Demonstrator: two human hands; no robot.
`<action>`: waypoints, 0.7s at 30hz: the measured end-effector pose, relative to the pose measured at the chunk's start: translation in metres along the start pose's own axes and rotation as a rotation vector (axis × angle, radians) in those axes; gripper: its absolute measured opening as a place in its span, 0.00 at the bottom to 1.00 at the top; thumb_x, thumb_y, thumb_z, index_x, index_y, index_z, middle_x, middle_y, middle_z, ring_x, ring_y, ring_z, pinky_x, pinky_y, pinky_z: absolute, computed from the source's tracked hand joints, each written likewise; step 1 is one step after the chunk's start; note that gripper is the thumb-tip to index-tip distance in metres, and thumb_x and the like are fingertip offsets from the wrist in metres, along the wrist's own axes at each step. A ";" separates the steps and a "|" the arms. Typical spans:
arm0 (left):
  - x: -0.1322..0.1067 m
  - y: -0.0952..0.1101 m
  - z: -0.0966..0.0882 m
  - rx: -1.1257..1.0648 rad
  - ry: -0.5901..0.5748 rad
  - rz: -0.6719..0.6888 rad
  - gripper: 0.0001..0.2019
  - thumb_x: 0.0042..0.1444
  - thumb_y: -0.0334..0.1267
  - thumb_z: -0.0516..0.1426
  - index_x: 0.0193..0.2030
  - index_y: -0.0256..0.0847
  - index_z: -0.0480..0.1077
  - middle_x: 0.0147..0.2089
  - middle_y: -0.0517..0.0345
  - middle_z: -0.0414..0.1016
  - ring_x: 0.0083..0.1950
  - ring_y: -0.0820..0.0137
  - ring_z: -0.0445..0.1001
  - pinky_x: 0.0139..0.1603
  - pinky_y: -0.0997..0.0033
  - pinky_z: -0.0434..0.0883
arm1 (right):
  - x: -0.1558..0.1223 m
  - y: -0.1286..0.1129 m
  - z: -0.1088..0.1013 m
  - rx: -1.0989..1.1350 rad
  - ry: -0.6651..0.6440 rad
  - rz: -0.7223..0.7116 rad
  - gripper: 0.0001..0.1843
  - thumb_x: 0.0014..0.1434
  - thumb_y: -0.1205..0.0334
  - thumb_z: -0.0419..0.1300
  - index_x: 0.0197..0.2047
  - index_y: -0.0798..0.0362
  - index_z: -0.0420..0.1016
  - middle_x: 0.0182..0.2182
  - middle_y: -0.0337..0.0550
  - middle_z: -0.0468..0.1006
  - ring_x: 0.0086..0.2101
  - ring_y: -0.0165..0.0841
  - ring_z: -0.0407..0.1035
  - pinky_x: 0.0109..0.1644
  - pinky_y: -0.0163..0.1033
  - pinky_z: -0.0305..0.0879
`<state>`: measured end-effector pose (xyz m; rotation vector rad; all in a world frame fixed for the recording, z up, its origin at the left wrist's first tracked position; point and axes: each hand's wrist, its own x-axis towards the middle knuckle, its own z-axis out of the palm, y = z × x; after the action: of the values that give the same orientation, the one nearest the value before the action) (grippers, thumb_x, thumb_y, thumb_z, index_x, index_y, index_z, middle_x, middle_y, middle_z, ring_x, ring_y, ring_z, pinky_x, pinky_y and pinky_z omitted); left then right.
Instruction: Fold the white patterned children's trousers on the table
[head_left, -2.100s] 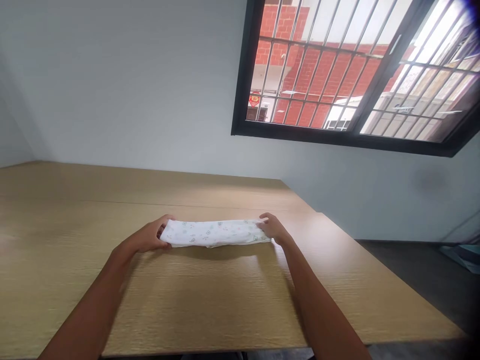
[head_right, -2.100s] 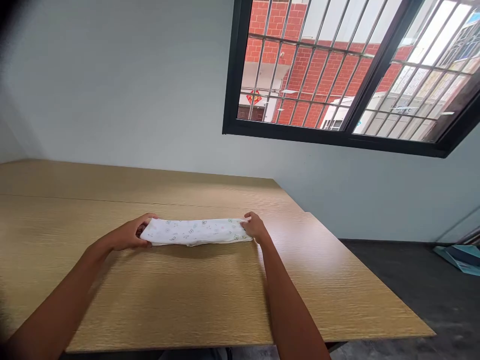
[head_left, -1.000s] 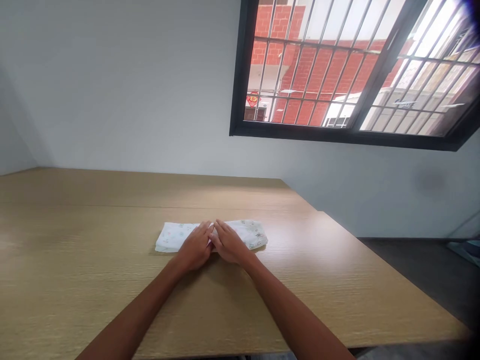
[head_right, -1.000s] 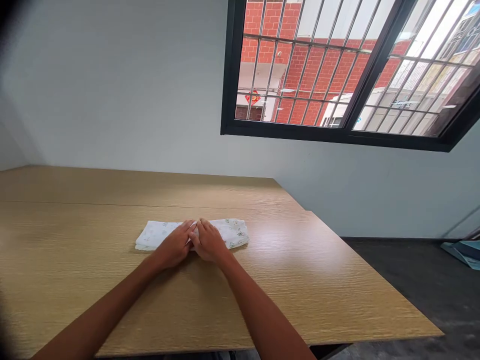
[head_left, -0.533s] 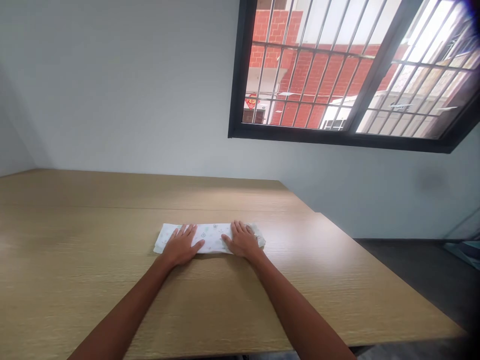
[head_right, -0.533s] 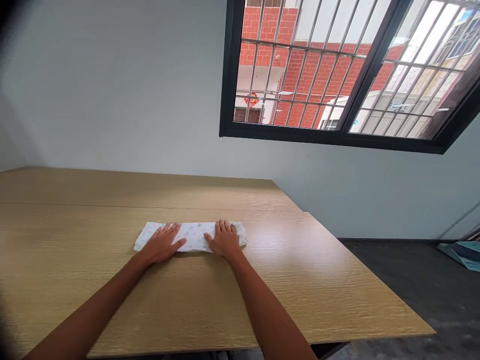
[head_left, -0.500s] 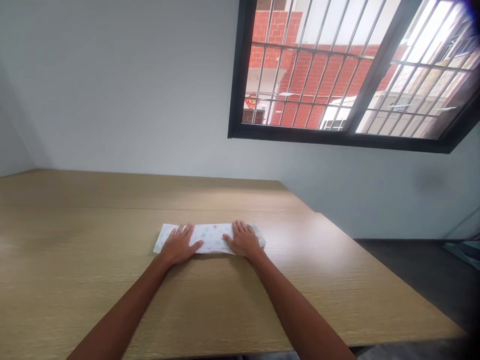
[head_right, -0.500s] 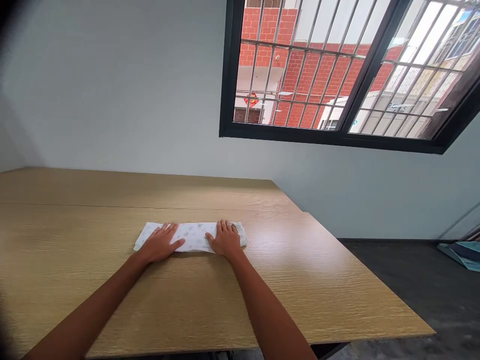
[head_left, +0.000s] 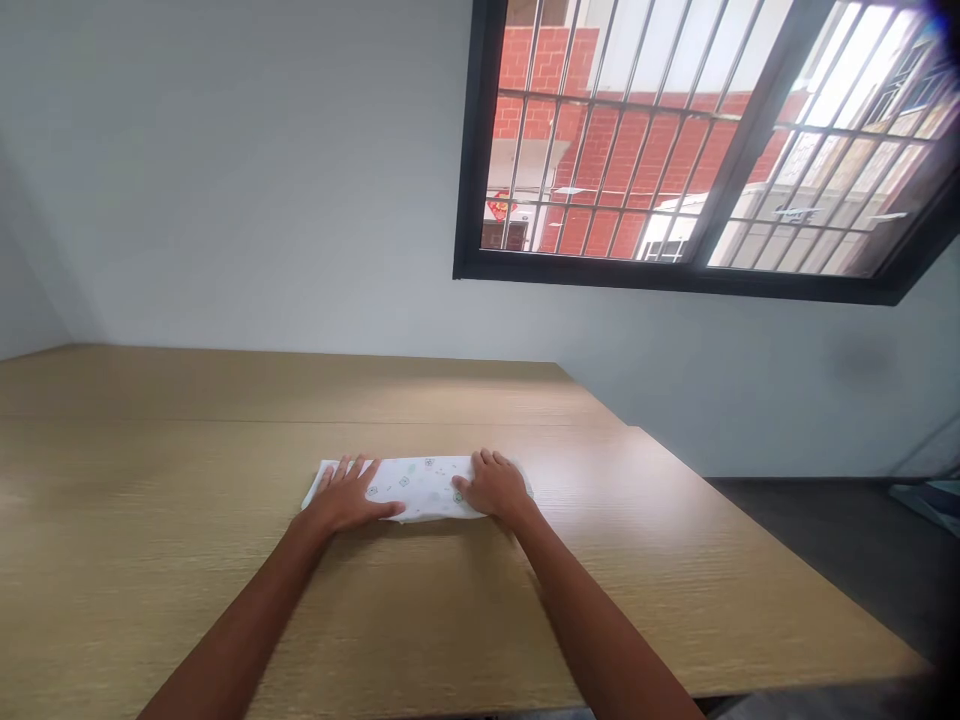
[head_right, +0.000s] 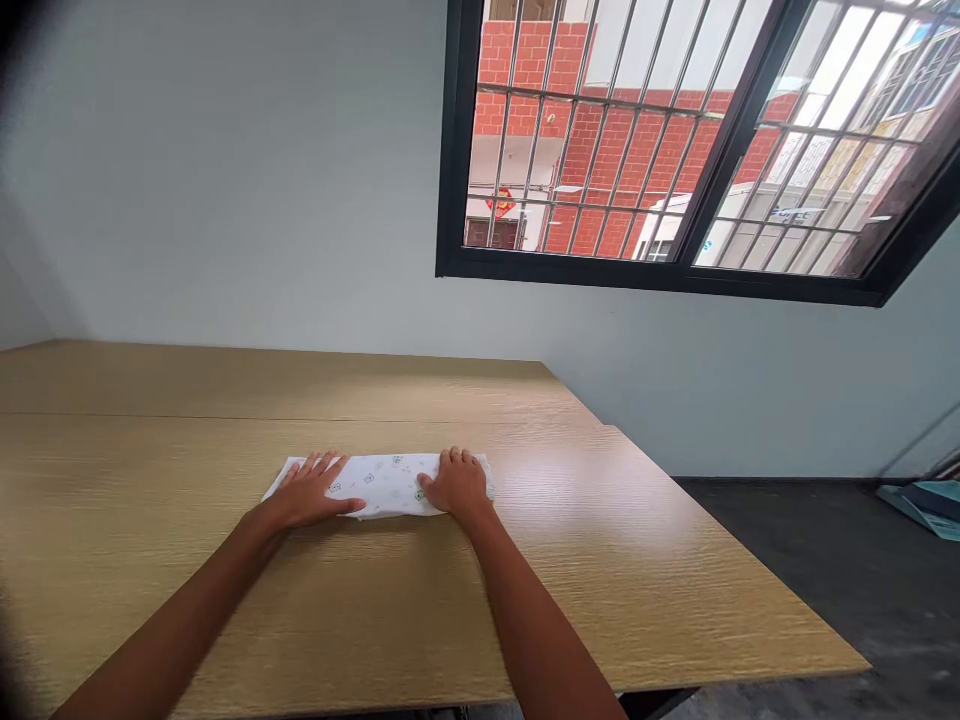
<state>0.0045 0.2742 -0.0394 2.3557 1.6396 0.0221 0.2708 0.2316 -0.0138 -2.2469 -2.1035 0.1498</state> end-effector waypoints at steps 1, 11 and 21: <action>-0.003 0.001 -0.001 -0.009 -0.007 -0.005 0.58 0.48 0.79 0.47 0.76 0.37 0.46 0.77 0.43 0.37 0.77 0.47 0.34 0.73 0.41 0.39 | -0.003 -0.003 -0.003 0.002 0.004 0.003 0.37 0.65 0.43 0.51 0.65 0.66 0.65 0.65 0.64 0.64 0.63 0.53 0.57 0.65 0.52 0.54; -0.006 0.050 0.022 -0.128 0.225 0.365 0.36 0.65 0.48 0.47 0.75 0.31 0.46 0.76 0.45 0.44 0.77 0.59 0.41 0.75 0.55 0.46 | -0.016 -0.056 0.015 0.364 0.156 -0.436 0.27 0.73 0.50 0.42 0.64 0.60 0.63 0.63 0.58 0.66 0.64 0.42 0.58 0.67 0.44 0.54; -0.002 0.049 0.033 -0.040 0.207 0.324 0.34 0.64 0.46 0.46 0.74 0.34 0.50 0.75 0.50 0.48 0.76 0.59 0.44 0.75 0.52 0.43 | -0.013 -0.050 0.023 0.240 0.026 -0.367 0.34 0.72 0.45 0.41 0.70 0.61 0.56 0.70 0.59 0.53 0.70 0.43 0.45 0.72 0.53 0.41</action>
<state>0.0545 0.2492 -0.0594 2.6346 1.3032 0.3701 0.2181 0.2216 -0.0312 -1.6937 -2.2977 0.3296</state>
